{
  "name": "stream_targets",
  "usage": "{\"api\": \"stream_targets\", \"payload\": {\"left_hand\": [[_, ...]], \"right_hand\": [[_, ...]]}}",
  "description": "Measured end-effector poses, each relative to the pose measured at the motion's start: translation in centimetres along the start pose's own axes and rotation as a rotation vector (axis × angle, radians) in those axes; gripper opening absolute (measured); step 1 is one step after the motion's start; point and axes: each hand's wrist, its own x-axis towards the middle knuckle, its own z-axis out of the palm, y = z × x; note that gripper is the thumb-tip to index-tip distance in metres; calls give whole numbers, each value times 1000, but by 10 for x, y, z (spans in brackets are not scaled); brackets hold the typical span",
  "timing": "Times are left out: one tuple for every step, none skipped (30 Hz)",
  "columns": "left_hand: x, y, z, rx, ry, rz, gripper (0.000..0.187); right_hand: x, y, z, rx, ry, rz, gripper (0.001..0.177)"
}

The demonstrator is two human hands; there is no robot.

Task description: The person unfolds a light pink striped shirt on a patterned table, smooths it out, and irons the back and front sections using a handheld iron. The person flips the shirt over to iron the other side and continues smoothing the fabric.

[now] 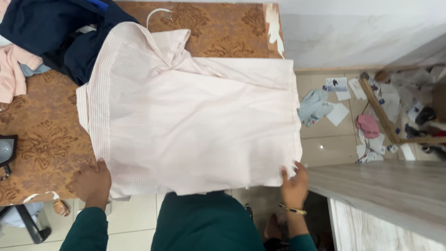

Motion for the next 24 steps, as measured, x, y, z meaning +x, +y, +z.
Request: {"api": "stream_targets", "payload": {"left_hand": [[4, 7, -1, -97, 27, 25, 37], [9, 12, -3, -187, 48, 49, 28], [19, 20, -2, -264, 91, 112, 25], [31, 27, -2, -337, 134, 176, 23], [45, 34, -4, -410, 178, 240, 24], [68, 45, -5, -768, 3, -15, 29], [86, 58, -4, -1115, -182, -279, 38], [105, 66, -8, -1198, -244, -367, 37], [123, 73, -11, -1279, -307, -456, 37], [135, 74, -14, -1356, -382, -555, 37], [149, 77, -15, -1217, -481, -437, 37], [167, 86, -15, -1088, -566, -316, 40], [182, 92, -19, -976, -730, -221, 39], [192, 96, -24, -856, -883, -130, 38], [203, 100, -30, -727, -1030, -41, 37], [212, 104, -35, -857, -1064, -50, 31], [225, 109, -39, -987, -1094, -61, 26], [238, 115, -43, -1119, -1111, -74, 20], [245, 121, -46, -1243, -931, -39, 22], [254, 129, -49, -1358, -744, 5, 24], [262, 139, -51, -1463, -551, 49, 26], [265, 146, -55, -1193, -344, 281, 29], [268, 152, -60, -906, -143, 495, 34], [270, 161, -63, -608, 56, 699, 39]], "right_hand": [[8, -31, 15, 112, -41, -145, 61], [11, -62, 30, 219, -89, -285, 63], [18, -93, 46, 78, -123, -530, 61], [16, -123, 65, 133, -220, -564, 66], [18, -154, 86, 52, -314, -625, 71], [17, -186, 111, -19, -398, -683, 75], [13, -213, 130, -12, -417, -760, 77], [6, -237, 151, 2, -432, -826, 78], [6, -262, 175, -18, -449, -861, 77], [6, -281, 197, -48, -472, -889, 77], [5, -296, 218, -78, -495, -916, 76], [6, -308, 237, -123, -510, -906, 75], [9, -320, 258, -167, -526, -896, 73], [12, -330, 279, -208, -544, -890, 72], [23, -339, 300, -269, -549, -877, 70], [36, -338, 313, -343, -564, -855, 69], [46, -335, 320, -417, -579, -832, 67], [55, -327, 318, -434, -583, -833, 66], [65, -319, 309, -451, -587, -833, 65], [72, -315, 303, -512, -609, -768, 66], [78, -313, 299, -571, -629, -701, 67], [85, -308, 294, -598, -602, -689, 67], [91, -303, 289, -625, -575, -677, 66], [98, -299, 286, -650, -539, -664, 65]]}}
